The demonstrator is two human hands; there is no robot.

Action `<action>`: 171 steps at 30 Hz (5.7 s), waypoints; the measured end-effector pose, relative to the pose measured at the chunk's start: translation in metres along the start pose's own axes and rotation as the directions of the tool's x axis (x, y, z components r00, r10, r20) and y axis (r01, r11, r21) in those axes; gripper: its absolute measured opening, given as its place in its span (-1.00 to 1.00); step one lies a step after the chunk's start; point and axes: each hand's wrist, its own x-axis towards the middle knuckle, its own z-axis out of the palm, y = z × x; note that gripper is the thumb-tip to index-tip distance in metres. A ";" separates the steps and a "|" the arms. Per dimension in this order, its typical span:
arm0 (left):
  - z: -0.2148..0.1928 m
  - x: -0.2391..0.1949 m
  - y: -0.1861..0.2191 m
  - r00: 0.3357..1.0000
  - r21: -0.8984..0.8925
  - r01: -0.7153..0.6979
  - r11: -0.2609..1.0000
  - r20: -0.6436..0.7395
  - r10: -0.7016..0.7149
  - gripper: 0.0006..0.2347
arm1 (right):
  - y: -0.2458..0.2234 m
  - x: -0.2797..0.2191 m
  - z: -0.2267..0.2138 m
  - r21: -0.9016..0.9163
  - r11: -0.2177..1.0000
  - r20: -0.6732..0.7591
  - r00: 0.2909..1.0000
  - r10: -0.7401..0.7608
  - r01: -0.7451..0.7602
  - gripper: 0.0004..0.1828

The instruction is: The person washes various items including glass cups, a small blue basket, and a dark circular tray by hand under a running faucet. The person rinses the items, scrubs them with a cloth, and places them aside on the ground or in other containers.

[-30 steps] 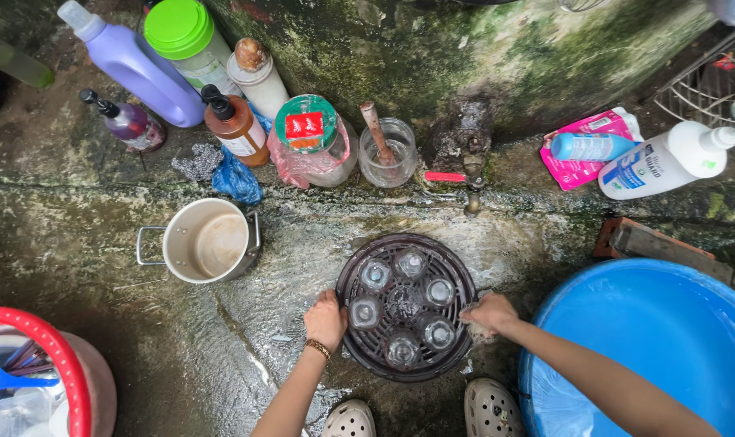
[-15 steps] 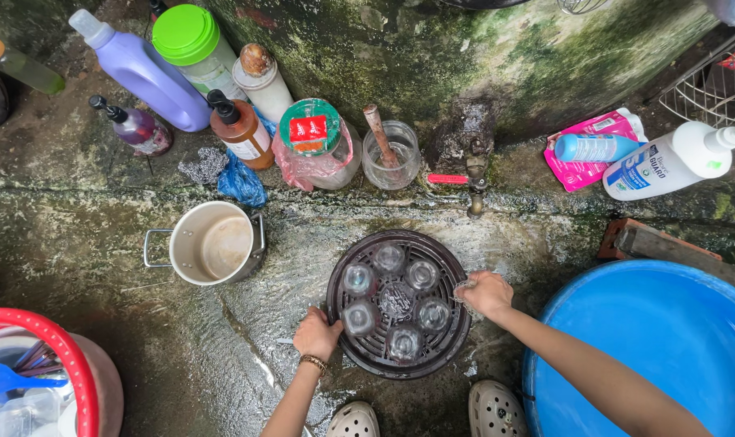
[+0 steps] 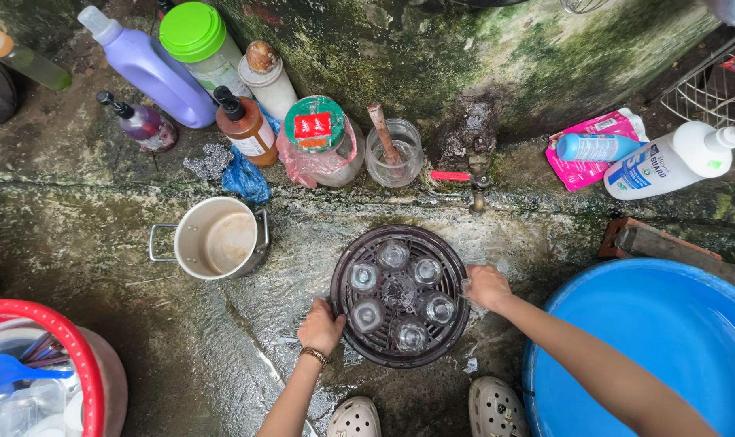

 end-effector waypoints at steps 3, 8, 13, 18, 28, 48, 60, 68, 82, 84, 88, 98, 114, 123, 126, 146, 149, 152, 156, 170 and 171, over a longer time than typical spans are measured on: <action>-0.037 -0.026 0.025 0.998 0.075 -0.061 0.995 -0.004 0.062 -0.51 | -0.004 -0.022 -0.019 0.249 0.967 0.163 0.986 0.023 -0.063 -0.43; -0.064 -0.084 0.085 0.729 -0.010 -0.658 0.753 -0.260 0.633 -0.59 | 0.015 -0.039 -0.058 0.482 0.853 -0.075 0.980 -0.186 0.199 -0.75; -0.069 -0.091 0.141 0.650 0.194 -0.756 0.626 0.103 0.753 -0.66 | 0.000 -0.063 -0.148 0.372 0.725 -0.657 0.716 -0.234 0.579 -0.70; -0.075 -0.053 0.181 0.593 0.527 -0.765 0.371 0.351 0.725 -0.60 | -0.050 -0.040 -0.193 -0.017 0.846 -0.628 0.653 -0.424 0.533 -0.28; 0.004 0.021 0.221 0.529 0.378 -0.841 0.387 0.427 0.733 -0.44 | -0.023 -0.028 -0.191 0.060 0.671 -0.527 0.595 -0.608 0.739 -0.66; 0.072 0.071 0.304 0.900 -0.499 -0.266 0.825 0.179 0.398 -0.20 | 0.097 0.069 -0.028 0.891 -0.450 0.183 0.960 0.212 -0.070 -0.76; 0.035 0.058 0.280 0.857 -0.155 -0.416 0.896 0.263 0.443 -0.11 | 0.083 0.133 -0.013 0.926 -0.364 0.042 0.984 -0.175 -0.105 -0.68; 0.058 0.059 0.258 0.861 0.172 -0.497 0.851 0.220 0.459 -0.21 | 0.078 0.125 -0.014 0.926 -0.319 0.180 0.979 -0.091 -0.200 -0.68; 0.123 0.060 0.275 0.887 -0.968 -0.191 0.161 -0.099 0.451 -0.03 | 0.066 0.121 0.011 0.835 -0.544 -0.006 0.988 -0.157 -0.081 -0.64; 0.143 0.061 0.289 0.913 -0.999 0.020 -0.037 0.004 0.409 -0.13 | 0.078 0.125 0.020 0.876 -0.457 0.136 0.989 -0.065 -0.151 -0.64; 0.166 0.074 0.291 0.887 -0.980 -0.201 -0.003 -0.184 0.423 -0.32 | 0.087 0.113 0.010 0.843 0.457 -0.442 0.849 0.288 0.284 -0.41; 0.124 0.041 0.299 0.716 -0.582 -0.698 0.417 -0.556 0.422 -0.34 | 0.009 0.082 -0.059 0.374 0.786 -0.564 0.793 -0.228 0.492 -0.89; 0.117 0.050 0.300 0.790 -0.660 -0.604 0.447 -0.419 0.448 -0.24 | -0.001 0.049 -0.049 0.817 0.431 -0.482 0.864 0.144 0.384 -0.73; 0.108 0.045 0.297 0.742 -0.665 -0.634 0.396 -0.376 0.556 -0.36 | 0.017 0.098 -0.071 0.774 0.535 -0.406 0.914 0.009 0.338 -0.74; 0.112 0.051 0.299 0.820 -0.765 -0.518 0.382 -0.317 0.476 -0.32 | 0.003 0.060 -0.054 0.877 0.323 -0.400 0.914 0.075 0.357 -0.73; 0.125 0.079 0.269 0.857 -0.892 0.429 -0.142 0.353 0.376 -0.24 | 0.052 0.090 -0.031 0.988 -0.100 -0.137 0.960 -0.243 0.116 -0.28; 0.130 0.078 0.272 0.800 -0.864 0.498 -0.071 0.426 0.422 -0.24 | 0.045 0.089 -0.024 0.639 0.658 -0.379 0.908 -0.181 0.398 -0.26; 0.133 0.073 0.273 0.762 -0.859 0.510 0.026 0.466 0.449 -0.23 | 0.050 0.084 -0.046 0.632 0.752 -0.147 0.982 -0.122 0.188 -0.27; 0.136 0.076 0.268 0.757 -0.841 0.526 0.127 0.531 0.381 -0.26 | 0.034 0.065 -0.075 -0.265 0.758 -0.321 0.687 -0.652 0.596 -0.54; 0.134 0.097 0.271 0.965 -0.986 0.152 0.064 0.162 0.205 -0.35 | 0.043 0.111 0.002 0.941 0.170 0.321 0.931 -0.171 -0.293 -0.57; 0.131 0.091 0.272 0.967 -0.987 0.149 0.065 0.159 0.200 -0.35 | 0.050 0.120 -0.014 0.861 0.493 0.184 0.979 -0.083 -0.120 -0.63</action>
